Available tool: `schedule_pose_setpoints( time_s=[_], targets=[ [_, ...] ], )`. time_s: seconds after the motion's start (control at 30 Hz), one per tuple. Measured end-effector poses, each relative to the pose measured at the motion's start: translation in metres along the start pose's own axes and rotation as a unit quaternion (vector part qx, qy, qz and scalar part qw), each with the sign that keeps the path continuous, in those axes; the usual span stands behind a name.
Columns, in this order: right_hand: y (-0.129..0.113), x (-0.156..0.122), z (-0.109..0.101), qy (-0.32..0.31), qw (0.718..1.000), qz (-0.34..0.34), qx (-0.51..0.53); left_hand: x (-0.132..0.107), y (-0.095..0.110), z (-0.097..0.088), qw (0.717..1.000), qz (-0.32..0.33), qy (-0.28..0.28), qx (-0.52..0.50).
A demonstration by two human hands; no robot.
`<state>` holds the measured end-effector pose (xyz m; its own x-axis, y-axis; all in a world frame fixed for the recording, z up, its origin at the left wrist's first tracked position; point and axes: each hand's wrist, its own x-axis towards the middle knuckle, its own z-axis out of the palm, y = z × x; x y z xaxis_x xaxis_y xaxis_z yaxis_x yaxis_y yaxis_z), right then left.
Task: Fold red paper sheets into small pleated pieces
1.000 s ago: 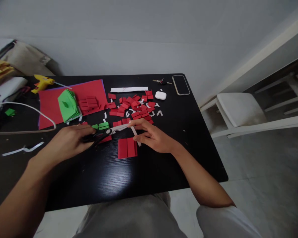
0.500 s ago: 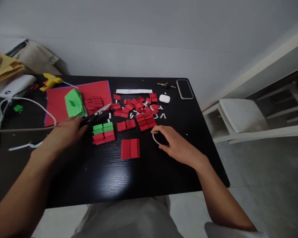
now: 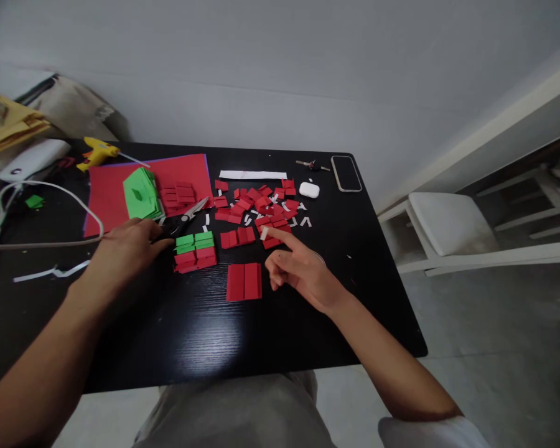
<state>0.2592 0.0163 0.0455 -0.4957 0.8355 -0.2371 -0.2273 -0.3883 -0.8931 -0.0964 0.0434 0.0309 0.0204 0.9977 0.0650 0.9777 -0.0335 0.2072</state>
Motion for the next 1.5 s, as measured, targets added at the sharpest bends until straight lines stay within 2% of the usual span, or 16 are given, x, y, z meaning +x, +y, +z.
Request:
schedule_pose_setpoints(
  time_s=[0.1, 0.17, 0.2, 0.27, 0.33, 0.43, 0.73, 0.83, 0.93, 1.07, 1.13, 1.2, 1.3, 1.37, 1.43, 1.5],
  targets=[
    [0.004, 0.008, 0.014, -0.061, 0.995, 0.036, 0.072, -0.007, 0.024, -0.002, 0.997, -0.003, 0.037, -0.07],
    [0.007, 0.013, 0.021, -0.09, 0.991, 0.044, 0.083, -0.013, 0.045, 0.001, 0.973, 0.035, 0.019, -0.227],
    [0.009, 0.016, 0.025, -0.103, 0.99, 0.048, 0.084, -0.017, 0.056, 0.004, 0.944, 0.03, -0.007, -0.329],
    [0.012, 0.021, 0.031, -0.121, 0.988, 0.055, 0.079, -0.022, 0.072, 0.011, 0.864, 0.003, -0.066, -0.498],
    [0.015, 0.025, 0.036, -0.132, 0.987, 0.057, 0.068, -0.025, 0.082, 0.017, 0.798, -0.025, -0.099, -0.593],
    [0.019, 0.03, 0.041, -0.139, 0.988, 0.047, 0.046, -0.026, 0.084, 0.021, 0.754, -0.044, -0.114, -0.645],
    [0.02, 0.036, 0.038, -0.138, 0.99, 0.021, -0.011, -0.023, 0.081, 0.017, 0.739, -0.07, -0.102, -0.662],
    [0.019, 0.037, 0.037, -0.145, 0.989, 0.019, -0.01, -0.022, 0.081, 0.016, 0.723, -0.083, -0.109, -0.677],
    [0.019, 0.037, 0.039, -0.158, 0.987, 0.026, -0.003, -0.022, 0.082, 0.017, 0.704, -0.072, -0.122, -0.696],
    [0.021, 0.036, 0.043, -0.163, 0.986, 0.036, -0.018, -0.024, 0.083, 0.019, 0.701, -0.071, -0.108, -0.702],
    [0.021, 0.036, 0.044, -0.153, 0.986, 0.025, -0.054, -0.025, 0.084, 0.018, 0.698, -0.078, -0.101, -0.705],
    [0.02, 0.036, 0.045, -0.114, 0.982, -0.023, -0.146, -0.025, 0.083, 0.017, 0.7, -0.078, -0.101, -0.703],
    [0.018, 0.04, 0.043, -0.028, 0.939, -0.118, -0.321, -0.025, 0.081, 0.015, 0.71, -0.067, -0.103, -0.693],
    [0.016, 0.047, 0.038, 0.011, 0.906, -0.148, -0.396, -0.024, 0.079, 0.014, 0.716, -0.063, -0.098, -0.688],
    [0.015, 0.057, 0.032, 0.036, 0.871, -0.165, -0.461, -0.023, 0.076, 0.014, 0.721, -0.061, -0.085, -0.685],
    [0.017, 0.069, 0.026, 0.027, 0.821, -0.192, -0.536, -0.023, 0.074, 0.015, 0.726, -0.054, -0.068, -0.682]
  ],
)
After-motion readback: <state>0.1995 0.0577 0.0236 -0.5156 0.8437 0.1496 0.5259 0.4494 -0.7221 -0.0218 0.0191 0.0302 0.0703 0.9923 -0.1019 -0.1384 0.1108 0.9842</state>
